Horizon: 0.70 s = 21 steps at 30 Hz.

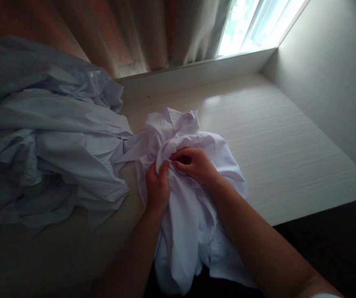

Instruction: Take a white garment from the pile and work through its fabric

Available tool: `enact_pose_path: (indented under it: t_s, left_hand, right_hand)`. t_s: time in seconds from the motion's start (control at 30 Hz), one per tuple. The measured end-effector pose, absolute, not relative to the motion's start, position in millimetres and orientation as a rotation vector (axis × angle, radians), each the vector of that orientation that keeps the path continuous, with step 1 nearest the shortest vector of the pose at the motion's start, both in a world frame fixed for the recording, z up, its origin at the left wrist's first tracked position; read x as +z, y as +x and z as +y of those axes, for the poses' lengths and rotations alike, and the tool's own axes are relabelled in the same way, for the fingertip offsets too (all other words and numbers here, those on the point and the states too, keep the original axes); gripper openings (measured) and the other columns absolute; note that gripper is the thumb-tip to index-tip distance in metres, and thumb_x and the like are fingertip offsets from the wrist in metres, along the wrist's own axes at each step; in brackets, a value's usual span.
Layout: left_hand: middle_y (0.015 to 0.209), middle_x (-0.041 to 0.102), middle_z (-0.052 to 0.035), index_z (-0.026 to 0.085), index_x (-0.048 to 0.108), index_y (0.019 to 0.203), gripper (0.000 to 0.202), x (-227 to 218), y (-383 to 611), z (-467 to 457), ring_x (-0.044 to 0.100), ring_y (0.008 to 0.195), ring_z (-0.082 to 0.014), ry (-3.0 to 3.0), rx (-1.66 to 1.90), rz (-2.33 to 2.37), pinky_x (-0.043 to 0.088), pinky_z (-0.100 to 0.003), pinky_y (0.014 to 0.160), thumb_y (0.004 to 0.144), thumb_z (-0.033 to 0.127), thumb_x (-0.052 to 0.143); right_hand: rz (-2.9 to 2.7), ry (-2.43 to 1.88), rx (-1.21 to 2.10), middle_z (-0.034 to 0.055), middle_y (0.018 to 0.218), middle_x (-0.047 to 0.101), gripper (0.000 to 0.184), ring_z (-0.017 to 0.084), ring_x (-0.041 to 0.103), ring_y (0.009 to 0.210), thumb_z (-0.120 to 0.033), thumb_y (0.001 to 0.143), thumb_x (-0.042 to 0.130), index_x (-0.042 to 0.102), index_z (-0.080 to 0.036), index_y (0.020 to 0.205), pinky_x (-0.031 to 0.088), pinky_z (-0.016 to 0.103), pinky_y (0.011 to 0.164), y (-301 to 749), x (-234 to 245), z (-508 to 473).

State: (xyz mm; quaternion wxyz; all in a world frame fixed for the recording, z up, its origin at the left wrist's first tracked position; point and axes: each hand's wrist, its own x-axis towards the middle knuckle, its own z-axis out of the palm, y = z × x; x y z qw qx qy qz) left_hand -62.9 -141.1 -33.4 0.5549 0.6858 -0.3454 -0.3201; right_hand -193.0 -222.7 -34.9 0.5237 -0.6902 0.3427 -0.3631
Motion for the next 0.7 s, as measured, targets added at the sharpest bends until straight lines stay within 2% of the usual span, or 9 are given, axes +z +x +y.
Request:
enact_pose_path:
  t_s: [0.17, 0.37, 0.7]
  left_hand:
    - [0.106, 0.077, -0.0107, 0.015, 0.075, 0.112, 0.035, -32.4, -63.5, -141.1, 0.072, 0.103, -0.0256, 1.637, -0.749, -0.836, 0.054, -0.036, 0.094, 0.093, 0.042, 0.063]
    - [0.118, 0.073, -0.0107, 0.017, 0.069, 0.121, 0.037, -34.6, -62.7, -141.9, 0.068, 0.112, -0.0258, 1.670, -0.691, -0.829, 0.050, -0.037, 0.100, 0.092, 0.039, 0.062]
    - [0.108, 0.075, -0.0099, 0.016, 0.072, 0.113, 0.037, -37.7, -60.4, -141.8, 0.070, 0.102, -0.0256, 1.694, -0.718, -0.820, 0.053, -0.036, 0.093, 0.091, 0.045, 0.064]
  right_hand:
    - [0.808, -1.666, -0.854, 0.0060, 0.085, 0.076, 0.013, 0.015, 0.065, 0.070, -0.020, 0.080, 0.072, 0.079, -0.014, 0.090, 0.051, 0.025, 0.065, -193.0, -33.7, -221.8]
    - [0.789, -1.708, -0.855, 0.0059, 0.086, 0.076, 0.012, 0.015, 0.067, 0.072, -0.019, 0.081, 0.071, 0.079, -0.015, 0.089, 0.051, 0.025, 0.067, -191.6, -33.8, -221.2]
    - [0.816, -1.739, -0.848, 0.0051, 0.084, 0.076, 0.012, 0.015, 0.066, 0.070, -0.018, 0.080, 0.071, 0.079, -0.015, 0.088, 0.051, 0.025, 0.066, -191.6, -36.8, -222.1]
